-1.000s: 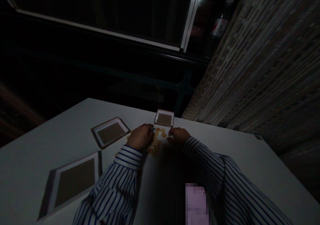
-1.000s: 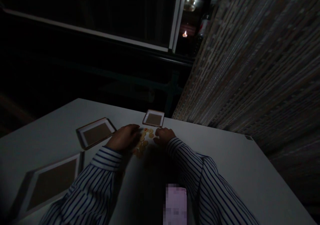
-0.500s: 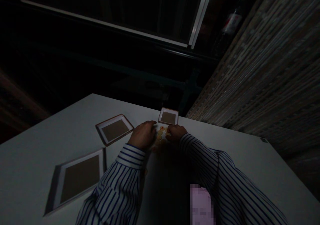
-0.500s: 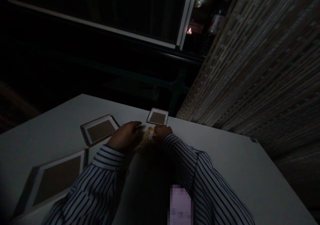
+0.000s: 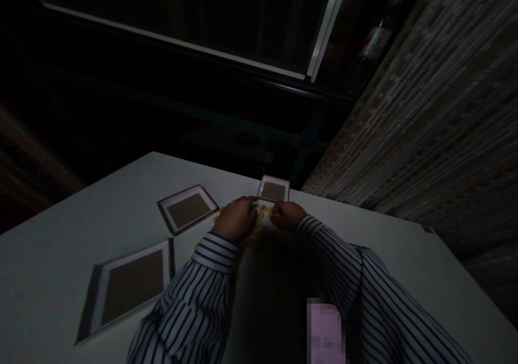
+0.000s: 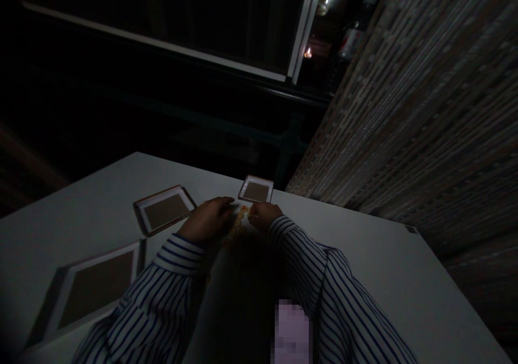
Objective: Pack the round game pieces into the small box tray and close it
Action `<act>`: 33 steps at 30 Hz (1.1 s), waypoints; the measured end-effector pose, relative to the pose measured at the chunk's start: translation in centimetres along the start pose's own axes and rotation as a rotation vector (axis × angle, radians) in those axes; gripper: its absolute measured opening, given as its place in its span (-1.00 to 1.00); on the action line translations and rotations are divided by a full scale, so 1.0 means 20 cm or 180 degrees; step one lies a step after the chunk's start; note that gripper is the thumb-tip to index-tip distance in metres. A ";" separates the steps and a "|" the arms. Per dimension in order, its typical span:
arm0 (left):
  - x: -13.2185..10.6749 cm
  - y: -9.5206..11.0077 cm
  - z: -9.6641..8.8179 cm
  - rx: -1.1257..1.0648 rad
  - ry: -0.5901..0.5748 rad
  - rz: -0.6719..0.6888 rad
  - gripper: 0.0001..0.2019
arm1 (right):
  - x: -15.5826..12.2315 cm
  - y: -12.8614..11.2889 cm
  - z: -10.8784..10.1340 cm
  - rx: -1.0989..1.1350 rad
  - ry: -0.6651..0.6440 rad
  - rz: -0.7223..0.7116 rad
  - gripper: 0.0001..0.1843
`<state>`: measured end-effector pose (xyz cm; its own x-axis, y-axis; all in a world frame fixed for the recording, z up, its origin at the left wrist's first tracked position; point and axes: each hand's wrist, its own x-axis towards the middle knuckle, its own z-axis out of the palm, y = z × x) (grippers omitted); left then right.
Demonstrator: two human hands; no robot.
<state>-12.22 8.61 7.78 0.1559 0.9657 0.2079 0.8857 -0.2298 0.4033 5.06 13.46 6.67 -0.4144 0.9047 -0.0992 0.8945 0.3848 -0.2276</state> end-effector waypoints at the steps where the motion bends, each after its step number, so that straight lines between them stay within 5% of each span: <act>1: 0.00 0.00 0.00 -0.0040 -0.0003 0.0030 -0.63 | 0.00 0.01 -0.01 0.0127 0.0001 0.0009 -0.79; 8: -0.01 0.03 -0.01 -0.0306 0.0018 0.0247 -0.63 | -0.02 0.07 -0.04 0.2950 0.0039 0.0133 -0.86; 11: -0.01 0.05 -0.01 -0.0387 0.0094 0.0383 -0.64 | -0.04 0.07 -0.06 0.3547 -0.0007 0.0187 -0.82; 23: 0.00 0.12 0.00 -0.0688 0.0314 0.0707 -0.74 | -0.07 0.04 -0.08 0.4226 -0.0053 0.0429 -0.80; 33: -0.01 0.13 -0.02 -0.0839 0.0284 0.0682 -0.73 | -0.09 0.02 -0.09 0.3951 0.0110 0.0259 -0.85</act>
<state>-10.14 7.82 9.13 0.2769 0.8804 0.3850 0.6919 -0.4607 0.5559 6.41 12.39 8.60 -0.3437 0.9294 -0.1347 0.1465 -0.0886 -0.9852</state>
